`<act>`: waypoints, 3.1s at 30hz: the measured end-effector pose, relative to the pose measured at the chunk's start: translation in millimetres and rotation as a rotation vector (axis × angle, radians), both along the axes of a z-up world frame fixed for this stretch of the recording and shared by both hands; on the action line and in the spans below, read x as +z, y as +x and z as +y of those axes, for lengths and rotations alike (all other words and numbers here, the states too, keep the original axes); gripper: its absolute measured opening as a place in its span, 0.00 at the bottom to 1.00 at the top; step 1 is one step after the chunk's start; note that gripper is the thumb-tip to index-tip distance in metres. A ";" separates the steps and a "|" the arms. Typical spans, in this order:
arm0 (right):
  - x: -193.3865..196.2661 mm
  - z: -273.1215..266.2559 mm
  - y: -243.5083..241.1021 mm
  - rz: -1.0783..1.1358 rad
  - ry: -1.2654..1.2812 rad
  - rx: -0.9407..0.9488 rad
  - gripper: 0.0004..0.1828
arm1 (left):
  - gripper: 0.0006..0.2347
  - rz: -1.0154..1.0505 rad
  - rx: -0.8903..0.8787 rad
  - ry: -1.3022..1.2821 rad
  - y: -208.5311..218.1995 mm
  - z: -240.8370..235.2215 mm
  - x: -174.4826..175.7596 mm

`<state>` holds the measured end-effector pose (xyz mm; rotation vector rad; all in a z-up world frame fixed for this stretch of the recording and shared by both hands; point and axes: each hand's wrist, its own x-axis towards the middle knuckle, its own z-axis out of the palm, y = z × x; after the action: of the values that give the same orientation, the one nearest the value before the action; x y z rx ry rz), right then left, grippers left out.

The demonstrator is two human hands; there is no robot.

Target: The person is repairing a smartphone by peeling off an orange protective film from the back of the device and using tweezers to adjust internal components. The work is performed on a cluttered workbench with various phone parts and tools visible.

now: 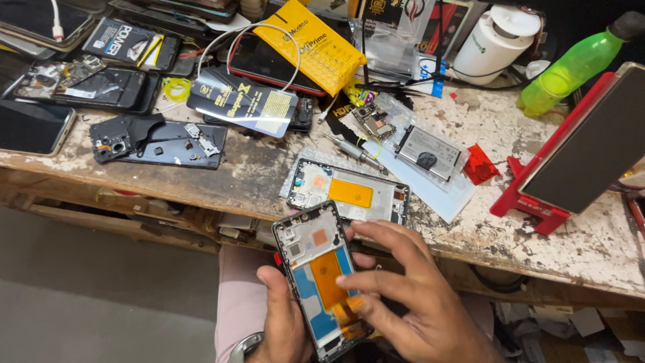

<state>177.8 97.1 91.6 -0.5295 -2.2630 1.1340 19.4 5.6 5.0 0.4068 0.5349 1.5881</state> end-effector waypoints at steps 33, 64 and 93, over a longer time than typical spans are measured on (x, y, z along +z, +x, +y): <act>-4.4 94.2 -22.9 -0.407 0.370 -0.112 0.43 | 0.48 0.000 0.395 -0.041 -44.4 2.2 -9.5; -21.5 53.4 -27.3 -0.340 0.192 -0.338 0.29 | 0.44 0.007 0.186 0.071 -69.9 15.5 7.7; -33.5 59.0 -7.4 -0.049 -0.032 -0.357 0.16 | 0.50 0.070 0.195 -0.048 -58.8 13.0 33.5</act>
<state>170.4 156.1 58.0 -0.9396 -2.0829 0.9839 -39.4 18.6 38.4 0.3840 0.6813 1.7495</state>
